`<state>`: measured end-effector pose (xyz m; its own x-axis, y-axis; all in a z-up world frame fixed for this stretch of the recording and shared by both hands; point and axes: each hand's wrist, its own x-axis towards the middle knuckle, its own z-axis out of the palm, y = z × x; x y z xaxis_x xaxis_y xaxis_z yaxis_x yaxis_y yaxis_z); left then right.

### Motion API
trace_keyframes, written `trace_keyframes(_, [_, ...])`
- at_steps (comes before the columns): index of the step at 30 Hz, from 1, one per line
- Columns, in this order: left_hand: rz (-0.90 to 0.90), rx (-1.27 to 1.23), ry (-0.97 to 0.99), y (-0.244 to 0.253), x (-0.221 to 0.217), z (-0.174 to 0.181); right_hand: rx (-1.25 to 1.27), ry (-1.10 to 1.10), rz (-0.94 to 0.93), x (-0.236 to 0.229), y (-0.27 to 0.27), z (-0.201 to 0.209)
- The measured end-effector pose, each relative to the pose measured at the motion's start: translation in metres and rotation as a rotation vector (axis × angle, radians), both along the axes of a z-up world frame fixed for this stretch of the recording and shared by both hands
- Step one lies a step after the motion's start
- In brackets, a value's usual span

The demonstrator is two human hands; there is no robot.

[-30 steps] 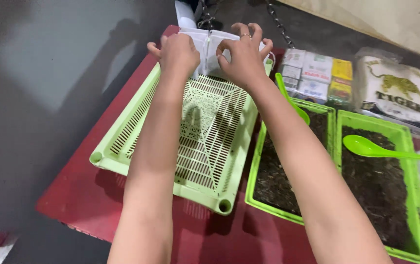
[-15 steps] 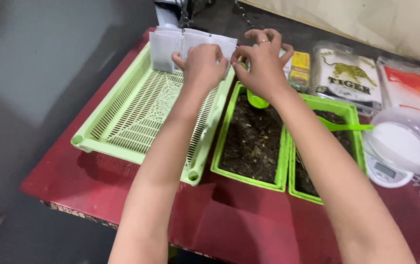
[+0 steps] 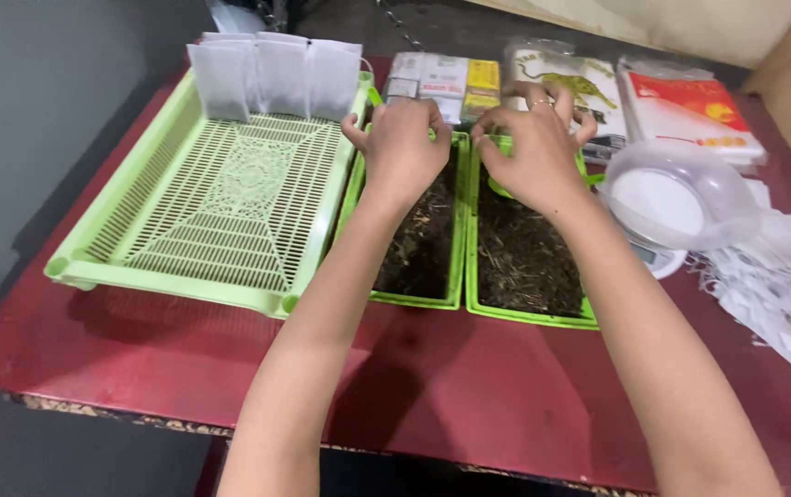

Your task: The person fills a white mesh tea bag with loose tea leaves from a green container using a green spoon, then places it into a green drying rack.

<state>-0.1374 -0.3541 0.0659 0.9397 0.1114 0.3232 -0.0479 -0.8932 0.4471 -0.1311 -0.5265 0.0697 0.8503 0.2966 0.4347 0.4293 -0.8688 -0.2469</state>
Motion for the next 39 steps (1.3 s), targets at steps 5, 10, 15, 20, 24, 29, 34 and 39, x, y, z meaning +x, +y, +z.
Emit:
trace_keyframes(5, [-0.047,-0.01,-0.024,-0.023,-0.001,-0.006,0.041,0.032,-0.065,-0.009,-0.035,-0.008])
trace_keyframes(10, [-0.224,-0.104,-0.177,-0.04,-0.007,-0.009,0.073,0.03,-0.055,-0.021,-0.066,-0.012])
trace_keyframes(15, [-0.273,-0.086,-0.205,-0.07,0.001,-0.018,0.11,0.03,-0.119,-0.021,-0.094,-0.015])
trace_keyframes(20, [-0.284,-0.086,-0.193,-0.102,0.017,-0.029,0.107,-0.034,-0.12,-0.022,-0.129,-0.015])
trace_keyframes(24, [-0.315,-0.059,-0.171,-0.13,0.034,-0.035,0.143,-0.029,-0.172,-0.02,-0.156,-0.015])
trace_keyframes(29, [-0.358,-0.04,-0.174,-0.165,0.046,-0.036,0.183,-0.063,-0.163,-0.024,-0.192,-0.009])
trace_keyframes(34, [-0.42,0.015,-0.147,-0.201,0.04,-0.017,0.162,-0.105,-0.117,-0.014,-0.24,-0.016])
trace_keyframes(39, [-0.474,0.073,-0.127,-0.245,0.049,-0.012,0.207,0.032,-0.418,-0.022,-0.267,-0.008])
